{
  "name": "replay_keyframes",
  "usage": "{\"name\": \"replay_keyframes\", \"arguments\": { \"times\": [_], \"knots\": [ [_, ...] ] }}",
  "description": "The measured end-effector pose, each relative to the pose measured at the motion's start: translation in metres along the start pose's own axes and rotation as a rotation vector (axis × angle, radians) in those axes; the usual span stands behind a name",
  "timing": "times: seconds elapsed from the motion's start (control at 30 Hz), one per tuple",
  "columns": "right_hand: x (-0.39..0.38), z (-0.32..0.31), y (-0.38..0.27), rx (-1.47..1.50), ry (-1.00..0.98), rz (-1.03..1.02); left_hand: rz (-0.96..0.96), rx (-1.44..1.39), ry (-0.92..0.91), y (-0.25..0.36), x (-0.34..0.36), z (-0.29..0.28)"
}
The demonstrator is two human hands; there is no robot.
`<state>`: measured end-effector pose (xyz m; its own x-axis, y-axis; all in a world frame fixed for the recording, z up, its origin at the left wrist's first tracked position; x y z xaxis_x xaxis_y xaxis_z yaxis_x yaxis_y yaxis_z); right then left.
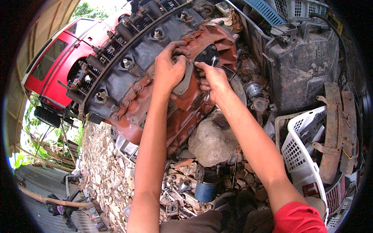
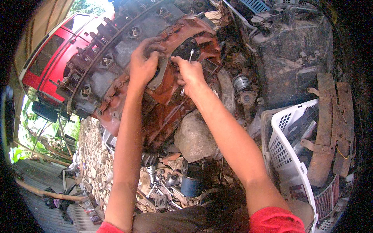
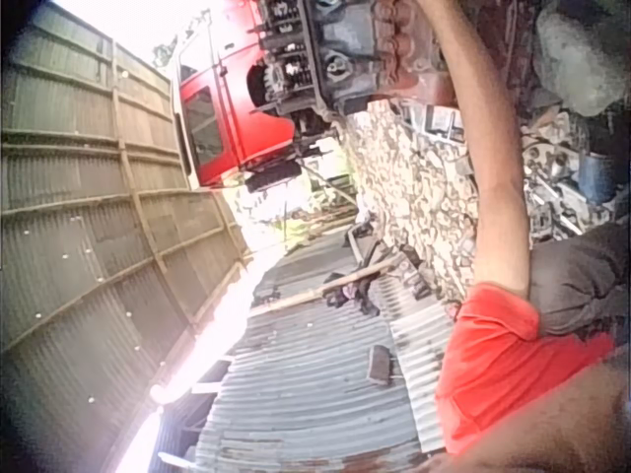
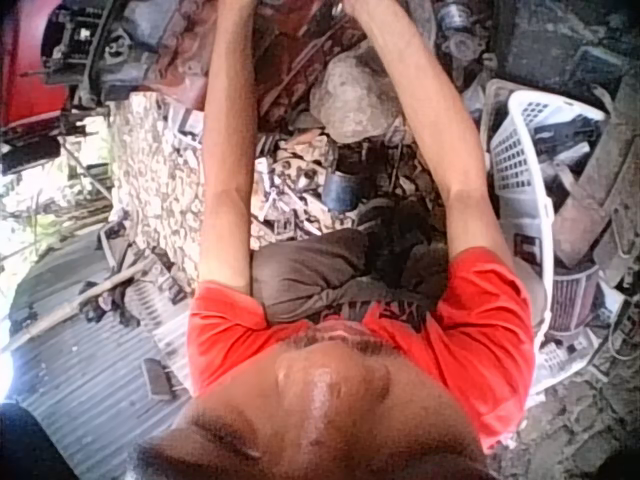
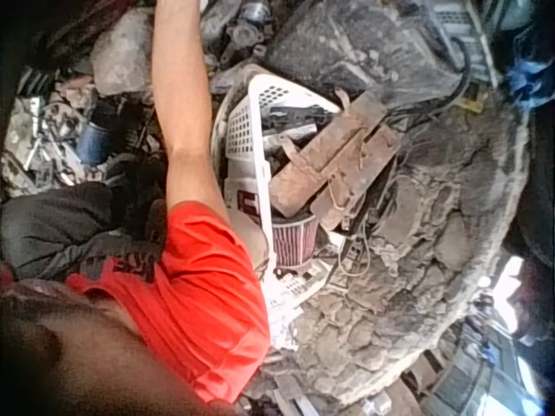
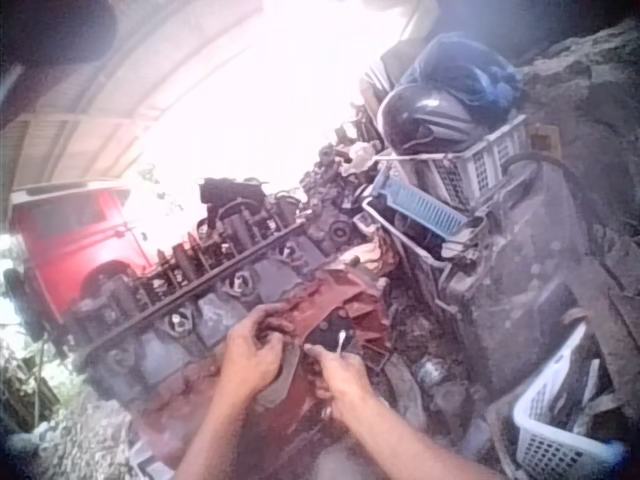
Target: The person uses a wrench to loosen and remove bolts from a car engine block. They remove a metal plate and continue to work on the engine components.
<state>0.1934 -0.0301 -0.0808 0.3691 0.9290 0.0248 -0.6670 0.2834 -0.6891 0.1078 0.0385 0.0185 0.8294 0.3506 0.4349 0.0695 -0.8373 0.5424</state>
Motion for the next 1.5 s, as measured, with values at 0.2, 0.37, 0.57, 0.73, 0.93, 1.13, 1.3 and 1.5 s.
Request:
{"name": "replay_keyframes", "arguments": {
  "times": [0.2,0.37,0.57,0.73,0.93,1.13,1.3,1.5],
  "knots": [
    [0.002,-0.004,0.007,0.089,-0.019,0.07,0.092,0.054,0.06,0.0,0.003,0.001],
    [0.001,-0.002,-0.002,0.1,0.031,0.042,0.019,-0.001,0.018,-0.004,0.002,0.0],
    [0.0,-0.001,-0.001,-0.048,0.051,-0.044,-0.002,0.02,0.0,0.001,0.001,0.0],
    [-0.005,0.001,-0.002,-0.002,0.078,0.004,0.019,0.038,0.007,0.001,0.001,0.0],
    [0.001,-0.004,0.003,-0.092,0.038,-0.082,0.026,0.023,0.005,-0.001,0.002,0.001],
    [-0.002,-0.003,0.0,0.028,0.038,0.015,0.004,0.02,0.007,-0.002,0.002,0.001],
    [0.002,-0.005,0.003,0.033,0.039,-0.019,0.019,0.055,0.003,-0.002,0.001,0.0],
    [0.004,-0.005,0.004,-0.034,-0.004,-0.006,0.01,0.02,-0.006,-0.003,0.002,0.0]
  ]
}}
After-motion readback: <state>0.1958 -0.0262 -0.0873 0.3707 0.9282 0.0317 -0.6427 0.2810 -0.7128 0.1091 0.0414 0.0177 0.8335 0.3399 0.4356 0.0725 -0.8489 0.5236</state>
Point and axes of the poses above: each hand's wrist, its own x-axis towards the middle knuckle, its own z-axis out of the palm, y = z × x, the point moved 3 cm from there along x, towards the middle knuckle, and after that the axes turned 14 degrees about -y, right-handed, at the moved point
